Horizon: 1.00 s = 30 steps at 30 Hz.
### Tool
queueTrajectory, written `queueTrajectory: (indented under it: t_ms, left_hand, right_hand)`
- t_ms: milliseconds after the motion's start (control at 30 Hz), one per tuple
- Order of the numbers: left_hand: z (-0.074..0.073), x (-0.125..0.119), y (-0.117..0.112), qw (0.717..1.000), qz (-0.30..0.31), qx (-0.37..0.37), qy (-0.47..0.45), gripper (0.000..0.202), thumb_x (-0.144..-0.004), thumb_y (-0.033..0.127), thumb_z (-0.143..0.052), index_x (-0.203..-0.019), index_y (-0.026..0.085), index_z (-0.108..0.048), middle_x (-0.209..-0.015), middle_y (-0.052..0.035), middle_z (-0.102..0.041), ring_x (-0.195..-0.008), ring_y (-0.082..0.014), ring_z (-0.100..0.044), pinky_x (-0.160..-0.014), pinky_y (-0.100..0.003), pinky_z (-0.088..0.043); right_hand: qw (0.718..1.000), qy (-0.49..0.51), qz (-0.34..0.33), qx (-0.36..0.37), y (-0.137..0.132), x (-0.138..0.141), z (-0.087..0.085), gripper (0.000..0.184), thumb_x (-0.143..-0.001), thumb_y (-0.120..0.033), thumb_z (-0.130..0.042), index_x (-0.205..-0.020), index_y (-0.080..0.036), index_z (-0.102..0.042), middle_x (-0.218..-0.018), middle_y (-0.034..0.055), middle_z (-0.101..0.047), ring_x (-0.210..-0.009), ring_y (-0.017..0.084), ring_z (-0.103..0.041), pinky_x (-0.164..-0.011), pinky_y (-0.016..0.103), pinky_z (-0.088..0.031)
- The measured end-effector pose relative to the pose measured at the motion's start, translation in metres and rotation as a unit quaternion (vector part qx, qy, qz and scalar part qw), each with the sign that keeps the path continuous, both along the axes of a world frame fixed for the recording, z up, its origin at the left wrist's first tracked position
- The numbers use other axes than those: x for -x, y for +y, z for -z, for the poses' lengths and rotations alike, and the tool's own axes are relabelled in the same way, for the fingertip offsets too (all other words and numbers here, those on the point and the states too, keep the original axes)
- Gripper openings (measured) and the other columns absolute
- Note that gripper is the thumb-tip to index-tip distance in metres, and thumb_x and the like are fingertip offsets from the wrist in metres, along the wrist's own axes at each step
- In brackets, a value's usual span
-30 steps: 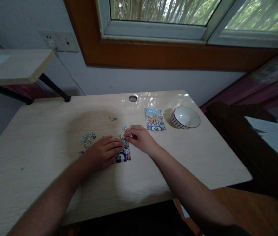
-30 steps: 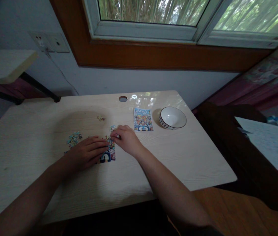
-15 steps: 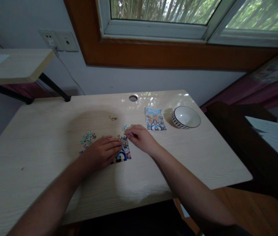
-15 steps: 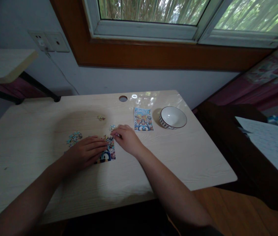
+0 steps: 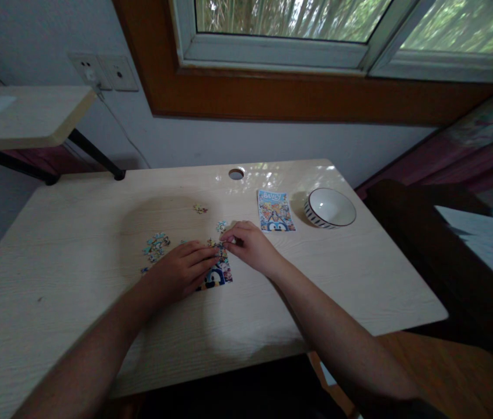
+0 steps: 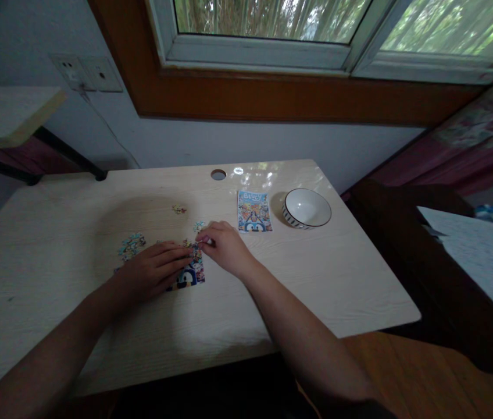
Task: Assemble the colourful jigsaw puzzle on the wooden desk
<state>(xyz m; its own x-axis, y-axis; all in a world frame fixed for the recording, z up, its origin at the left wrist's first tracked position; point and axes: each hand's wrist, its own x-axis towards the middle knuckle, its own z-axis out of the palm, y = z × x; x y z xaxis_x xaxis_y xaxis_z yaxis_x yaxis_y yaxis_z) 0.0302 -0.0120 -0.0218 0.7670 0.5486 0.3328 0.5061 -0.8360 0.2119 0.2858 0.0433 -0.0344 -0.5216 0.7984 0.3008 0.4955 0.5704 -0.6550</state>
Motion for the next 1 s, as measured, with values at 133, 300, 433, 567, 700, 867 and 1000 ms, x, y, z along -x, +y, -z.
queueTrajectory:
  t_ms: [133,300,433,567,700,867,1000]
  left_hand:
    - [-0.0004,-0.0015,0.0003,1.0,0.001,-0.007,0.003,0.039,-0.101,0.018,-0.056,-0.139,0.021,-0.064,-0.137,-0.0096,-0.068,-0.125,-0.0245,-0.062,-0.109,-0.046,-0.054]
    - [-0.0004,-0.0026,-0.0007,1.0,-0.005,-0.012,0.006,0.037,-0.101,0.018,-0.055,-0.137,0.021,-0.064,-0.137,-0.009,-0.068,-0.125,-0.025,-0.061,-0.109,-0.047,-0.053]
    - [0.0002,-0.0036,-0.0011,1.0,-0.009,-0.014,0.013,0.037,-0.1,0.018,-0.057,-0.136,0.02,-0.064,-0.138,-0.0092,-0.067,-0.124,-0.0256,-0.061,-0.108,-0.047,-0.053]
    - [-0.0008,-0.0053,-0.0012,0.999,-0.009,-0.029,0.02,0.035,-0.101,0.017,-0.056,-0.135,0.018,-0.064,-0.137,-0.0092,-0.068,-0.123,-0.0262,-0.061,-0.108,-0.047,-0.054]
    - [-0.0027,-0.0061,-0.0014,0.999,-0.006,-0.035,0.028,0.035,-0.101,0.017,-0.056,-0.135,0.017,-0.064,-0.136,-0.0099,-0.068,-0.122,-0.0264,-0.062,-0.108,-0.048,-0.053]
    - [-0.0016,-0.0051,-0.0006,0.999,-0.005,-0.031,0.024,0.035,-0.101,0.017,-0.055,-0.135,0.018,-0.064,-0.137,-0.0095,-0.068,-0.123,-0.0261,-0.061,-0.108,-0.047,-0.053]
    - [0.0,-0.0046,-0.0003,0.999,-0.004,-0.025,0.023,0.035,-0.101,0.018,-0.055,-0.136,0.018,-0.064,-0.136,-0.0095,-0.067,-0.124,-0.0257,-0.06,-0.109,-0.047,-0.053]
  right_hand:
    - [1.0,-0.004,0.003,-0.003,0.0,0.0002,0.001,0.01,-0.09,-0.016,-0.075,-0.098,-0.023,-0.075,-0.095,0.004,-0.072,-0.093,0.02,-0.064,-0.089,0.035,-0.047]
    - [1.0,-0.008,0.006,-0.002,0.0004,0.0006,0.0024,0.01,-0.091,-0.017,-0.075,-0.098,-0.024,-0.076,-0.095,0.0041,-0.072,-0.093,0.02,-0.064,-0.09,0.036,-0.047]
    - [1.0,-0.006,0.006,-0.001,0.0003,0.0008,0.0018,0.009,-0.091,-0.018,-0.075,-0.098,-0.023,-0.076,-0.095,0.0045,-0.072,-0.092,0.02,-0.063,-0.089,0.035,-0.047]
    - [1.0,-0.009,0.005,0.0,-0.0002,0.0011,0.0002,0.007,-0.09,-0.017,-0.075,-0.094,-0.023,-0.076,-0.093,0.0037,-0.072,-0.091,0.019,-0.063,-0.088,0.035,-0.046]
    - [1.0,-0.015,0.003,-0.002,0.0,0.0012,0.0005,0.006,-0.09,-0.018,-0.076,-0.093,-0.023,-0.075,-0.093,0.0031,-0.071,-0.091,0.019,-0.062,-0.089,0.035,-0.046]
    - [1.0,-0.017,0.009,-0.006,-0.0006,0.001,0.0023,0.007,-0.091,-0.019,-0.076,-0.096,-0.023,-0.075,-0.094,0.0036,-0.071,-0.092,0.02,-0.062,-0.089,0.035,-0.046]
    - [1.0,-0.015,0.015,-0.011,-0.0016,0.0017,0.0031,0.014,-0.091,-0.02,-0.077,-0.105,-0.023,-0.076,-0.095,0.0041,-0.072,-0.091,0.02,-0.062,-0.088,0.035,-0.046]
